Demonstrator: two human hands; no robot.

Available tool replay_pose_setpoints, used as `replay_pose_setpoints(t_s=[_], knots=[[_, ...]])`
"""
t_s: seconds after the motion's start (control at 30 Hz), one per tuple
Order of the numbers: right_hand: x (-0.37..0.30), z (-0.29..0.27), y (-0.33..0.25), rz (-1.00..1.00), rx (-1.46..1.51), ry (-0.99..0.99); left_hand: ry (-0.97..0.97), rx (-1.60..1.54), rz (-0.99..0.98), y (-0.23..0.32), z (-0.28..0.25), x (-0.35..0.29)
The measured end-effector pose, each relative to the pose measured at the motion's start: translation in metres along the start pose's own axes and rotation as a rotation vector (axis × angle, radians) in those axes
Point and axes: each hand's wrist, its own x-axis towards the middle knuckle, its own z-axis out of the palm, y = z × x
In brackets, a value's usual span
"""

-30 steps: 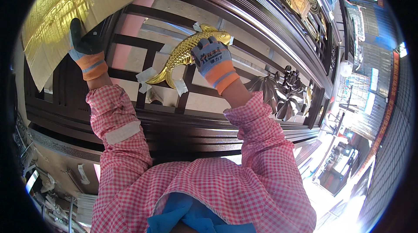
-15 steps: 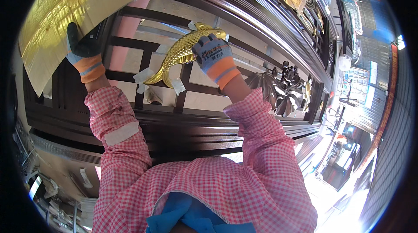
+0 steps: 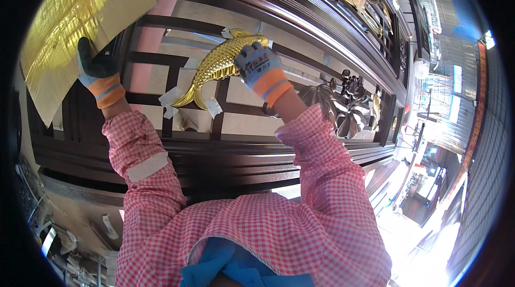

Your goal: The person applies gold leaf to ornate carvings on a dark wooden panel. They hold a sheet of gold leaf in one hand and use a small tool to press and smooth the leaf onto the surface of the carvings.

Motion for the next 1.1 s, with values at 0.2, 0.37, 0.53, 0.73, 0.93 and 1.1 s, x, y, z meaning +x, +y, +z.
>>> replay_pose_setpoints(t_s=[0.2,0.37,0.53,0.73,0.93,1.1], knots=[[0.001,-0.004,-0.002,0.017,0.007,-0.177,-0.012,0.113,0.072,-0.004,0.001,-0.001],[-0.007,-0.011,0.016,0.22,0.158,0.1,0.021,0.049,0.058,-0.004,0.004,-0.004],[-0.017,0.002,0.007,0.046,0.007,-0.105,-0.031,-0.017,-0.053,-0.012,0.006,-0.008],[-0.014,-0.007,0.007,0.017,0.047,-0.231,-0.026,-0.071,-0.097,-0.013,0.007,-0.01],[-0.014,0.0,0.013,0.066,0.043,-0.235,0.028,-0.269,-0.269,-0.009,0.006,-0.005],[-0.006,0.003,0.018,0.117,-0.009,-0.061,0.022,0.133,0.087,-0.004,0.004,-0.001]])
